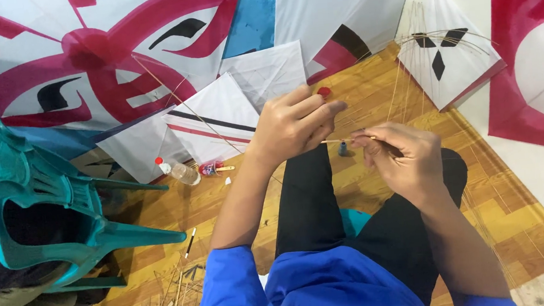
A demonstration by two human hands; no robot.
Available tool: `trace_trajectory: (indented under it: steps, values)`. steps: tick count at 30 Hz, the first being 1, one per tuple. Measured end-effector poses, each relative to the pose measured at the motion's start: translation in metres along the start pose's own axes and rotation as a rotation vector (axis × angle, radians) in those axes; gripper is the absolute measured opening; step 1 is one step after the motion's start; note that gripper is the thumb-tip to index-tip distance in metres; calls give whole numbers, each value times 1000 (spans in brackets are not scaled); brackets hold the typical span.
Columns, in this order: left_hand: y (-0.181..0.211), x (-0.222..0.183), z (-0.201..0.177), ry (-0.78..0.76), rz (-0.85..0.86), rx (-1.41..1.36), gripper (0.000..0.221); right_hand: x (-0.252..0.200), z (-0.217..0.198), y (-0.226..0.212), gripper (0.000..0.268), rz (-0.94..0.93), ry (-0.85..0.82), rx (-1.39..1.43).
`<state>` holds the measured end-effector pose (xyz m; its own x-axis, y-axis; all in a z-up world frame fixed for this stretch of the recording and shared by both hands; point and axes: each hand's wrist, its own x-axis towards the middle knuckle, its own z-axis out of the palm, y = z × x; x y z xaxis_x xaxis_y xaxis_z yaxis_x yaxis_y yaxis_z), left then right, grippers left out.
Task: The person is tying strings to bamboo sticks to assemble the frame of a kite.
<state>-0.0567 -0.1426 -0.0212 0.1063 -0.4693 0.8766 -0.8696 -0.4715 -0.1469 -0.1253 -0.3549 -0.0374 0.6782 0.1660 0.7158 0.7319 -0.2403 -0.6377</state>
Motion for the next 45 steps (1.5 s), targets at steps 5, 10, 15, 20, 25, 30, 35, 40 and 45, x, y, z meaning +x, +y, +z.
trace_trajectory:
  steps: [5,10,15,20,25,30,35,40,45]
  values:
    - [0,-4,5,-12,-24,-6,16,2,1,-2,13,-2,1,7]
    - [1,-1,9,30,-31,4,16,2,0,0,11,9,29,19]
    - [7,-18,11,260,-148,149,24,-2,-3,28,13,69,129,104]
    - [53,-97,61,549,-588,-219,18,-21,7,72,15,83,306,209]
    - [51,-101,86,694,-1136,-852,70,-59,28,117,19,283,517,470]
    - [21,-75,79,909,-1154,-1119,56,-95,43,146,21,430,600,619]
    - [-12,-60,50,1182,-1130,-1135,46,-122,42,164,18,624,640,872]
    - [-50,-70,29,1099,-1034,-1001,43,-151,41,206,18,791,651,1213]
    - [-83,-46,-4,1064,-1013,-1013,39,-158,44,207,17,943,609,1237]
